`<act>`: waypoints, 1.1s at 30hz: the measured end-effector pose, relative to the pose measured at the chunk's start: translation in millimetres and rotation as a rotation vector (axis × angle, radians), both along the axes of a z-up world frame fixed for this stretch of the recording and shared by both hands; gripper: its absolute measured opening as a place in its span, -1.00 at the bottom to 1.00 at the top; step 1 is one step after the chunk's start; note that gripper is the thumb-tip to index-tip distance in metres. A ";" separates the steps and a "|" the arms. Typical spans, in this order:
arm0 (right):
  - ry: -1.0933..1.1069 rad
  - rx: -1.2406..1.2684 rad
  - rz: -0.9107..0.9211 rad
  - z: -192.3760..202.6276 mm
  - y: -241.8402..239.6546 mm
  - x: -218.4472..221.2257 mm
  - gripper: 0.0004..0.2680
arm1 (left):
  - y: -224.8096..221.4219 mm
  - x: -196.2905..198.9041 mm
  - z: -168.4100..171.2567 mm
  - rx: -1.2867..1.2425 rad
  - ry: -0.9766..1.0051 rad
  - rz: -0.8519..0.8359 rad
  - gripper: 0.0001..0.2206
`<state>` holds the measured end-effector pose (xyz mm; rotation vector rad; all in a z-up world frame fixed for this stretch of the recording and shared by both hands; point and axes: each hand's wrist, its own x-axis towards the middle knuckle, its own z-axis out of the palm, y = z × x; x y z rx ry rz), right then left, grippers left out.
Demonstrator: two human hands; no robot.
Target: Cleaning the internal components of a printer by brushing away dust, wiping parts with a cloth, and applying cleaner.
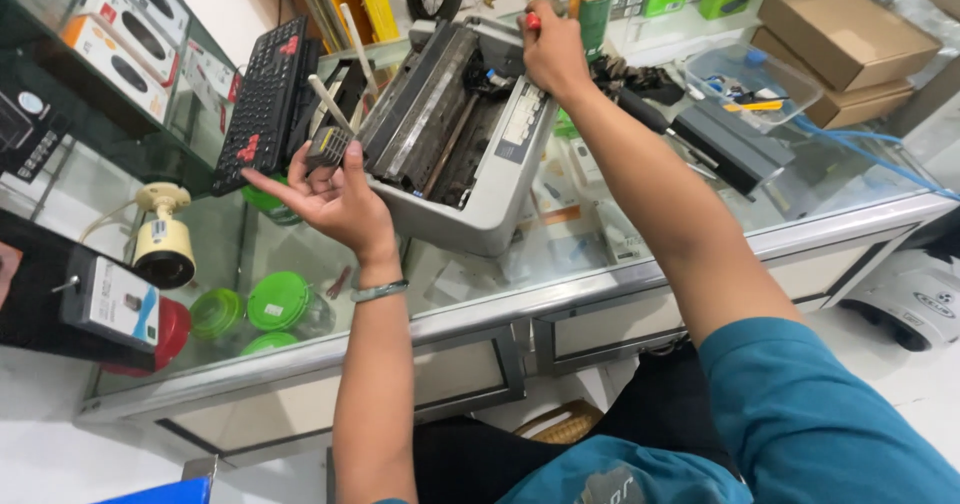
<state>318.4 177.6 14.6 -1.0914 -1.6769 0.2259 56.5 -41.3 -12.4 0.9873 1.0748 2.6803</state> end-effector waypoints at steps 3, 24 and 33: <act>-0.044 0.008 -0.001 10.9 -2.8 4.2 -0.86 | -1.7 -4.2 8.8 -0.005 0.014 0.008 0.05; -0.413 -0.062 -0.101 26.9 -169.1 54.1 -0.78 | 23.5 -115.4 -2.0 -0.233 0.114 -0.317 0.16; -0.003 -0.176 0.254 92.8 -156.8 84.2 -0.76 | 22.5 -104.0 23.0 -0.279 0.230 -0.429 0.14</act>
